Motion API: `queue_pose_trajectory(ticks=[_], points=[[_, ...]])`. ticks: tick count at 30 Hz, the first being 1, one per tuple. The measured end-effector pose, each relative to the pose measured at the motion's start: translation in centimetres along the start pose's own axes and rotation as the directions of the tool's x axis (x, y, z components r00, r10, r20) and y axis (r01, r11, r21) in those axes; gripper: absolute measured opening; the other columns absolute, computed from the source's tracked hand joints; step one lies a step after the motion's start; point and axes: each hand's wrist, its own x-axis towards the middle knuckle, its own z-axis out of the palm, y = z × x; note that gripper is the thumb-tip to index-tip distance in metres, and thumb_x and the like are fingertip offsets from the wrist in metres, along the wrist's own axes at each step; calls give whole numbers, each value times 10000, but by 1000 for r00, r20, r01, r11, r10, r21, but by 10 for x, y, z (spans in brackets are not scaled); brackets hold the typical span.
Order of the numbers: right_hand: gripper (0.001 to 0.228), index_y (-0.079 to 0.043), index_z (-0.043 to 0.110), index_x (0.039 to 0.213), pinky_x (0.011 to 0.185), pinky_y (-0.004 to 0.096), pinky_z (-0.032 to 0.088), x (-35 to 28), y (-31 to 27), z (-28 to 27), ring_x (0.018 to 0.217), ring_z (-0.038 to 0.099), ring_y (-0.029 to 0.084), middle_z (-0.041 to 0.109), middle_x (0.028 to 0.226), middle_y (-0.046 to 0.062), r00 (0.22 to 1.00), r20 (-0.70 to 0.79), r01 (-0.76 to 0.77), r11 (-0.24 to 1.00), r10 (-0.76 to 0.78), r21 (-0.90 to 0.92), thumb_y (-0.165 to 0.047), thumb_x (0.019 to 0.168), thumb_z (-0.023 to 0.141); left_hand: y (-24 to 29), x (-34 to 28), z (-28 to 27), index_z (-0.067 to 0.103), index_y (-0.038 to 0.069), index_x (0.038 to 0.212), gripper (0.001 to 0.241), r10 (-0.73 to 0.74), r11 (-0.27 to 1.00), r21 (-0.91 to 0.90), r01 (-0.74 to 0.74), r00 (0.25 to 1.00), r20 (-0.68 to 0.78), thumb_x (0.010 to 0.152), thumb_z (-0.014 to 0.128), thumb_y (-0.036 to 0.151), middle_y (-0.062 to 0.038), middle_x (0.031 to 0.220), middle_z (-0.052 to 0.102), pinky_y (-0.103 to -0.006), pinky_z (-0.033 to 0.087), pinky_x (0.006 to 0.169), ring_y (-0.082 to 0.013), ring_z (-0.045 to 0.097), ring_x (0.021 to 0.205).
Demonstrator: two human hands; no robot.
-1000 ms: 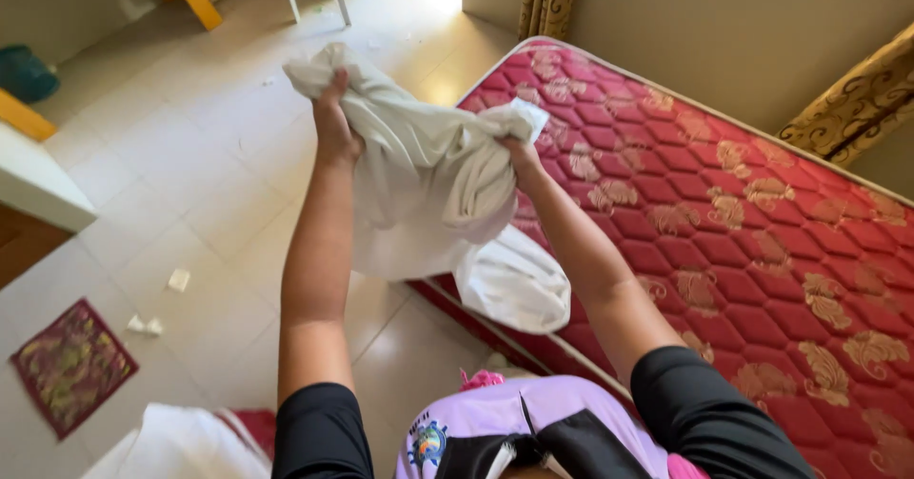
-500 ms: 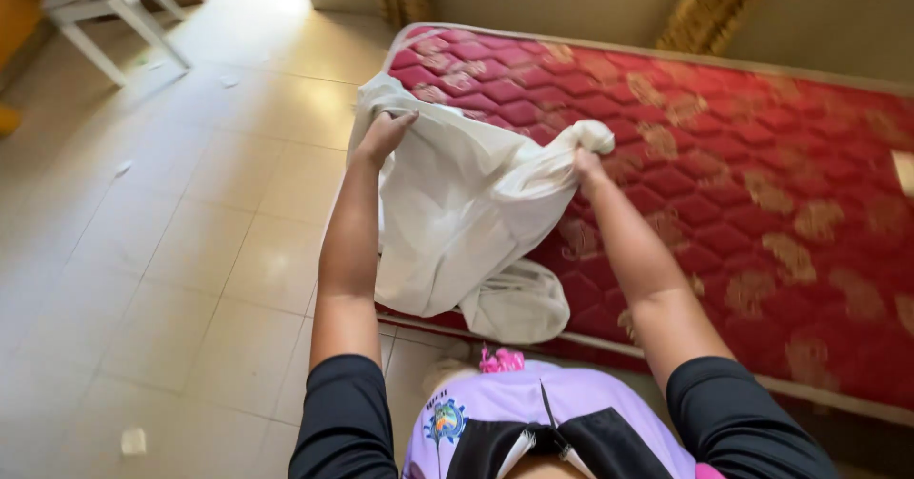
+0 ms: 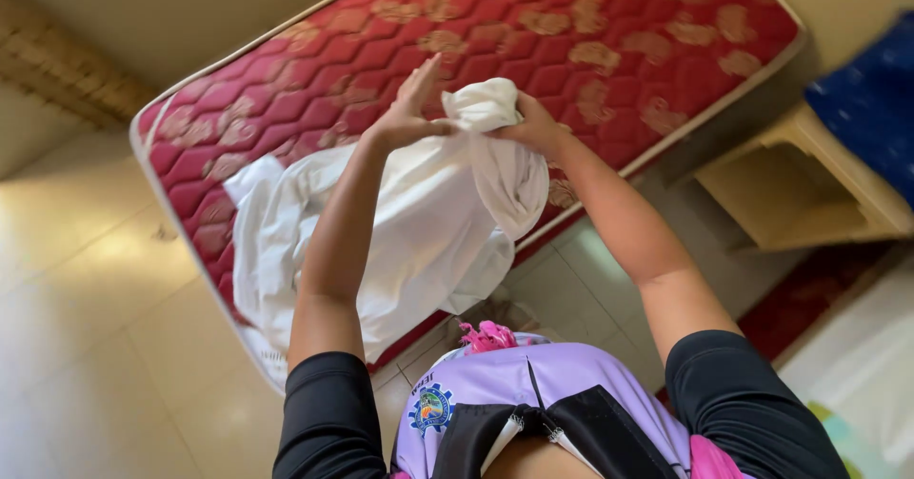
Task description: The person spreads a white fitted sheet over a red patterned mattress, tucking the elasticized edges under the corners. They smooth the fabric across the surface and adjust the sheet to ensure it is properly fitted to the mattress.
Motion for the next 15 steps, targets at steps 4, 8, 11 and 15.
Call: queue_pose_trajectory(ticks=[4, 8, 11, 15], points=[[709, -64, 555, 1428, 1086, 358, 497, -41, -13, -24, 1256, 612, 171, 651, 1352, 46, 996, -73, 49, 996, -54, -69, -162, 804, 877, 26, 43, 60, -2, 213, 1599, 1346, 114, 872, -470, 136, 878, 465, 666, 962, 320, -158, 1493, 558, -378, 422, 1114, -335, 563, 1338], [733, -76, 575, 1381, 1040, 349, 503, -92, -11, -75, 1218, 621, 197, 675, 1310, 68, 922, 49, -364, 904, 383, -223, -210, 732, 889, -1, 80, 105, 709, 161, 1275, 618, -156, 972, 237, 2, 754, 638, 732, 866, 413, -147, 1226, 738, -430, 525, 989, -335, 685, 1146], [692, -64, 625, 1335, 1004, 354, 517, -142, 35, -137, 1173, 650, 216, 715, 1257, 87, 764, 89, -520, 692, 639, -501, -288, 731, 875, -47, 103, 99, 767, 137, 1175, 524, -217, 946, 325, -5, 733, 644, 783, 825, 479, -167, 1154, 742, -465, 538, 933, -354, 693, 1082], [744, 26, 560, 1355, 1013, 331, 451, -212, 104, -221, 1172, 583, 182, 623, 1269, 76, 780, -182, -595, 619, 599, -514, -435, 860, 869, -128, 143, 80, 807, 114, 1154, 431, -254, 893, 445, 67, 892, 375, 894, 782, 458, -196, 1107, 766, -468, 561, 917, -375, 725, 1038]])
